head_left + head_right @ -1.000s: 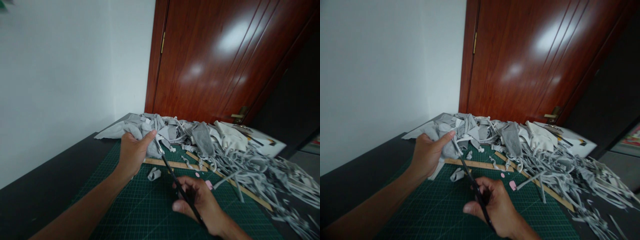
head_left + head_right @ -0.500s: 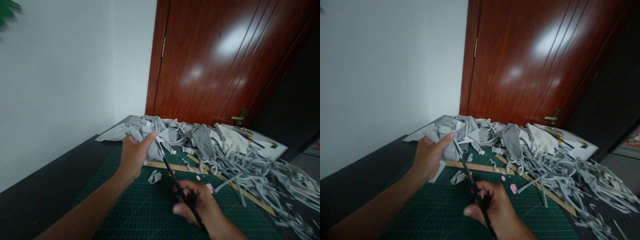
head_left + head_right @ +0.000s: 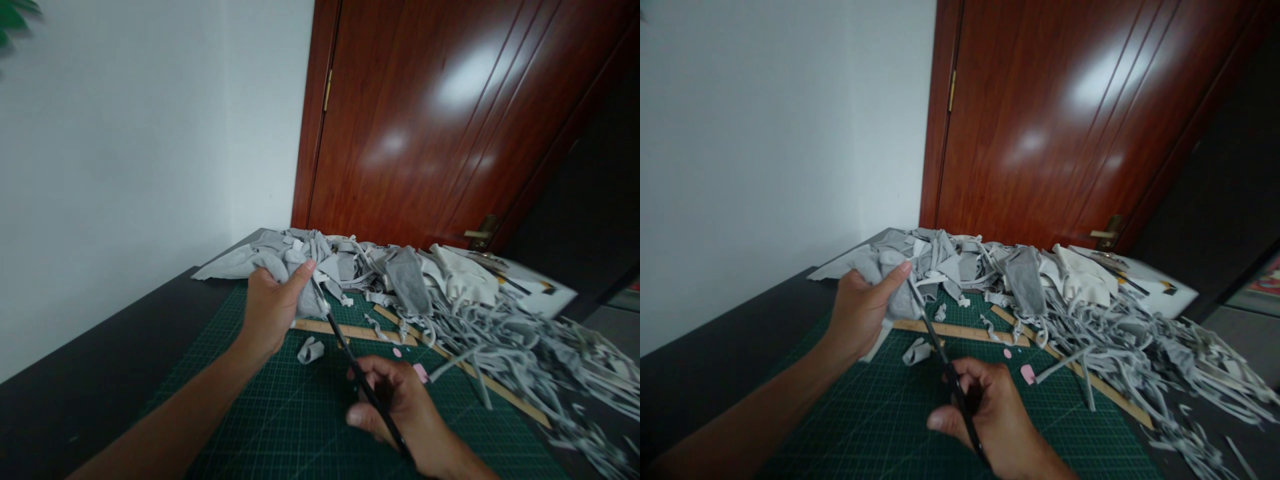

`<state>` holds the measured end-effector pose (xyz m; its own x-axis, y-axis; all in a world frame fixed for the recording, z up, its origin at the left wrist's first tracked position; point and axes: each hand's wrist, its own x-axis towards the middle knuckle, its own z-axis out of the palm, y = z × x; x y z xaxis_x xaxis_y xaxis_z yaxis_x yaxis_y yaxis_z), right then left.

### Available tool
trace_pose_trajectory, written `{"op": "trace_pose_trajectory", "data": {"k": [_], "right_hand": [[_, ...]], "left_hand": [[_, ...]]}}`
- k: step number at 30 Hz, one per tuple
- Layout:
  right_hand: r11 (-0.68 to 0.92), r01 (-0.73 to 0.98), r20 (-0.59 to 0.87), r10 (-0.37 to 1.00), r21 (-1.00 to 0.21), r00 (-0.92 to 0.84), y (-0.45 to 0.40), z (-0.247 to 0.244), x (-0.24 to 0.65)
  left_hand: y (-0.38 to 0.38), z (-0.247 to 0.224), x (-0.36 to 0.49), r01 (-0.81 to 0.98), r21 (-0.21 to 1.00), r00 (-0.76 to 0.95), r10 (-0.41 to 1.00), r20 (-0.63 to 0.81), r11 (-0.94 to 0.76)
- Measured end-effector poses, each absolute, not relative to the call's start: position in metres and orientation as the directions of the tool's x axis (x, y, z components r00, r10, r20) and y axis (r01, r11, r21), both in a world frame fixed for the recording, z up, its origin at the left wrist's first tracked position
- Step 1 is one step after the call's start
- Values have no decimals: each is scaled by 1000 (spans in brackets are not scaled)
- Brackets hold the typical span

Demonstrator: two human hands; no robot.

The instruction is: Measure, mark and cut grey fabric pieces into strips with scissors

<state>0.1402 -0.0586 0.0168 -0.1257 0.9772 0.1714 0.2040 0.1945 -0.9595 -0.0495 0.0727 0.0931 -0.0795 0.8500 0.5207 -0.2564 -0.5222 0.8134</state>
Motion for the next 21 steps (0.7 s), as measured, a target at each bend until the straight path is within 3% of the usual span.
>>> {"op": "trace_pose_trajectory", "data": {"k": [6, 12, 21], "right_hand": [[190, 189, 170, 978, -963, -119, -60, 15, 139], [159, 149, 141, 982, -976, -125, -60, 15, 139], [180, 163, 162, 980, -970, -118, -60, 15, 139]], "left_hand": [[72, 92, -48, -328, 806, -63, 862, 503, -494], [69, 96, -47, -558, 766, -57, 936, 348, -319], [71, 95, -47, -404, 826, -43, 910, 412, -393]]}}
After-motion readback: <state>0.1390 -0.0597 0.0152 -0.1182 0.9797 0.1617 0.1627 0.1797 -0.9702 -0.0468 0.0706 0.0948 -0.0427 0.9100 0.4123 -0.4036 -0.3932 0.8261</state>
